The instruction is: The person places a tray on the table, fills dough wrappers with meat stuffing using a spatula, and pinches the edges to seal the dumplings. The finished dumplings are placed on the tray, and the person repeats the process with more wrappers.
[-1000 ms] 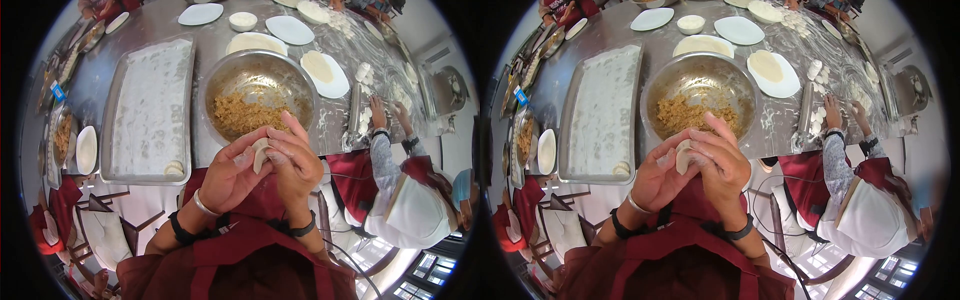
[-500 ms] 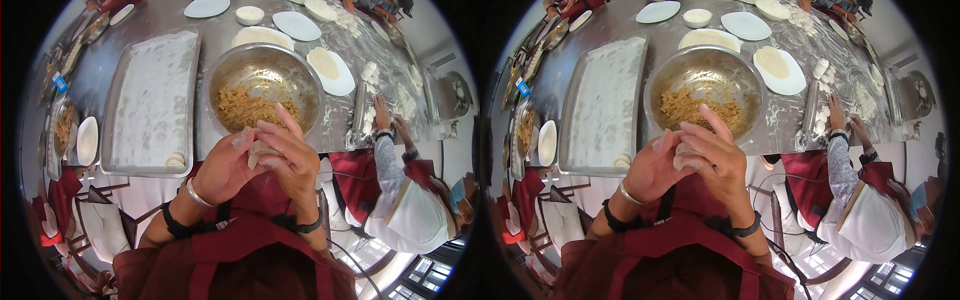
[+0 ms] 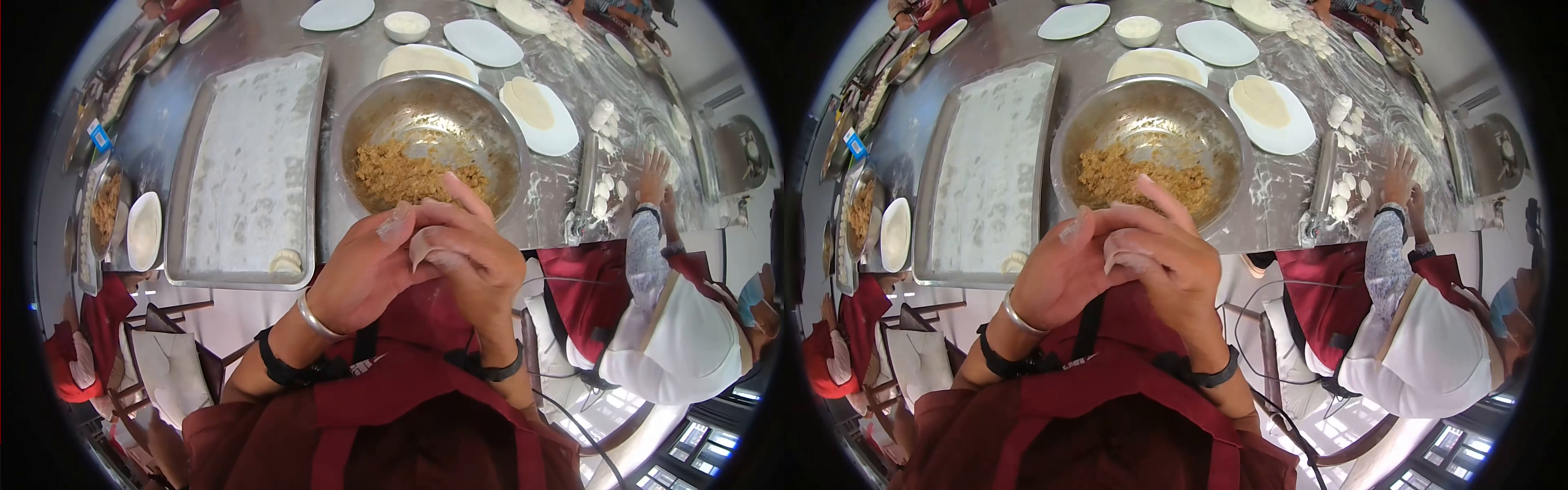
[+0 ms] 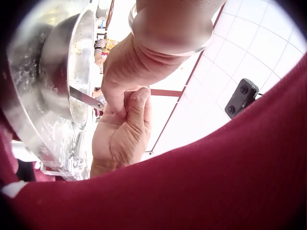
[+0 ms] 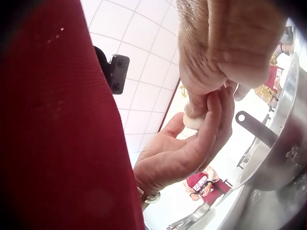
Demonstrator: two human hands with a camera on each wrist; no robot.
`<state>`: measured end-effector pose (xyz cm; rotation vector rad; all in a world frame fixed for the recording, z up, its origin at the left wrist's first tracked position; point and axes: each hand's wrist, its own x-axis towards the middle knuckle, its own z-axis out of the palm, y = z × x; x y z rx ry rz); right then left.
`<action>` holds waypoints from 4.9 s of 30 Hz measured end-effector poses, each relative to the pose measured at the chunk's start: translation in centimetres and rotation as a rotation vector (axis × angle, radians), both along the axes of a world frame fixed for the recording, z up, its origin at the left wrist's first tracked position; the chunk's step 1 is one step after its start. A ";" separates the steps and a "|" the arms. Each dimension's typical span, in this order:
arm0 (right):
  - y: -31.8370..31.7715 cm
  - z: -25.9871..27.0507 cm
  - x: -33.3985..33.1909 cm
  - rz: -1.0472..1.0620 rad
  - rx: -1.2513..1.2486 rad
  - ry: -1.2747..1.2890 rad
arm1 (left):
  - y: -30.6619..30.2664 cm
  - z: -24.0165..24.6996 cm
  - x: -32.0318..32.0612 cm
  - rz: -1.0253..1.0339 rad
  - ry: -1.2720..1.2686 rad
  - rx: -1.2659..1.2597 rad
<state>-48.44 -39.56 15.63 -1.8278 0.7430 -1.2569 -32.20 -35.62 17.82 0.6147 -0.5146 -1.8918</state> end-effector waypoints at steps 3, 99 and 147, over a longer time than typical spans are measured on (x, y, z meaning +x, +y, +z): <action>0.3 0.0 0.1 -0.070 0.103 -0.143 | 0.2 0.4 0.1 -0.005 -0.077 -0.095; -15.1 6.1 7.7 -0.030 -0.270 0.016 | 5.9 -5.3 13.8 0.614 -0.335 0.055; -15.3 7.4 8.0 0.261 -0.270 0.393 | 2.6 -4.5 14.3 0.661 -0.370 0.074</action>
